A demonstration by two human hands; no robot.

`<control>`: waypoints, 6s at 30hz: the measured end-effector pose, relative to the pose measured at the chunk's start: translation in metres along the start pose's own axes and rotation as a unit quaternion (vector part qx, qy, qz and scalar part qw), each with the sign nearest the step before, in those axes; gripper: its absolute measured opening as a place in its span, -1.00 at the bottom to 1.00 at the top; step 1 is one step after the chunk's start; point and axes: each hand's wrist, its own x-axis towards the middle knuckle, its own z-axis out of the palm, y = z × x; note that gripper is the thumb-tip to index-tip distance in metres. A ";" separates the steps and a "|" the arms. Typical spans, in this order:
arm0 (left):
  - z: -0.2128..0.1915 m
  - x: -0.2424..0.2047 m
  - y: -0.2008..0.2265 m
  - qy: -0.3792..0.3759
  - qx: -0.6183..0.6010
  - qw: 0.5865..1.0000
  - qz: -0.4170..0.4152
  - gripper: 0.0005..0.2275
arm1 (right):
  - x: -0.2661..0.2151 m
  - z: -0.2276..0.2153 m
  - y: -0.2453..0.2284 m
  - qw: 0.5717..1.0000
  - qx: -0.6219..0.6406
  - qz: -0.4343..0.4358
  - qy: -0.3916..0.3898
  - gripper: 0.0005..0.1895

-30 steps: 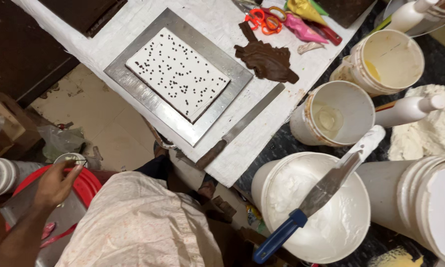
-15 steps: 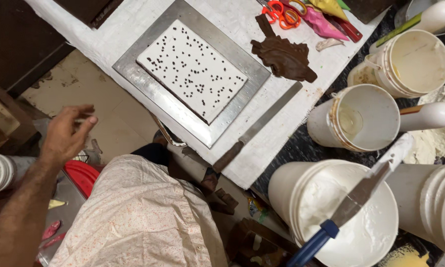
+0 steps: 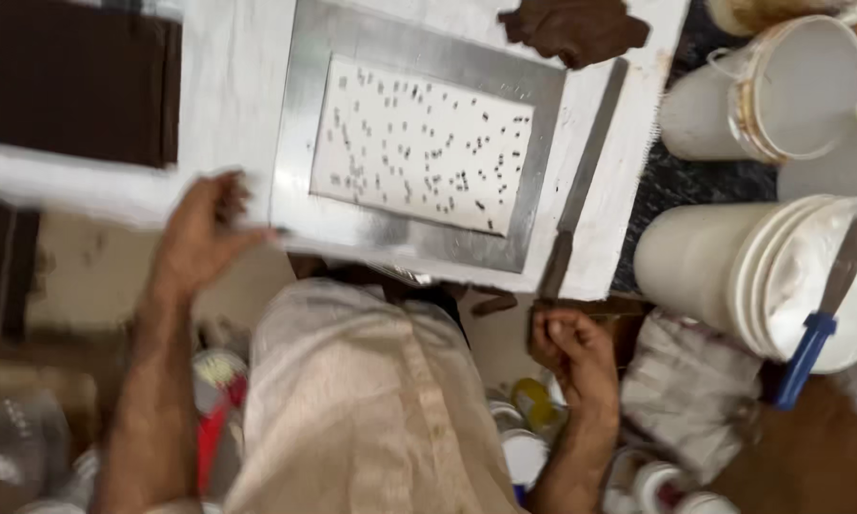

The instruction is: The person places small black objects onto a white rectangular surface inside a metal frame, then covers it with a dark brown sheet. They pour a clear liquid over the sheet and spread it with their hand. Finally, they scoop a white paste from a bucket and spread it evenly over the surface using a metal spatula.

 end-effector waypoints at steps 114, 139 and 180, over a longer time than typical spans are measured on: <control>-0.005 0.017 0.000 -0.094 -0.022 0.995 0.039 -0.02 | 0.045 0.333 -0.103 0.720 -0.541 -0.435 0.007 -0.76; -0.082 0.011 -0.075 -0.068 -0.122 0.965 0.222 -0.51 | -0.008 0.411 -0.093 0.677 -0.563 -0.405 0.247 -0.78; -0.305 0.122 -0.090 0.042 -0.198 0.957 -0.209 -0.56 | 0.056 0.633 -0.014 0.978 -0.041 0.037 -0.201 -0.41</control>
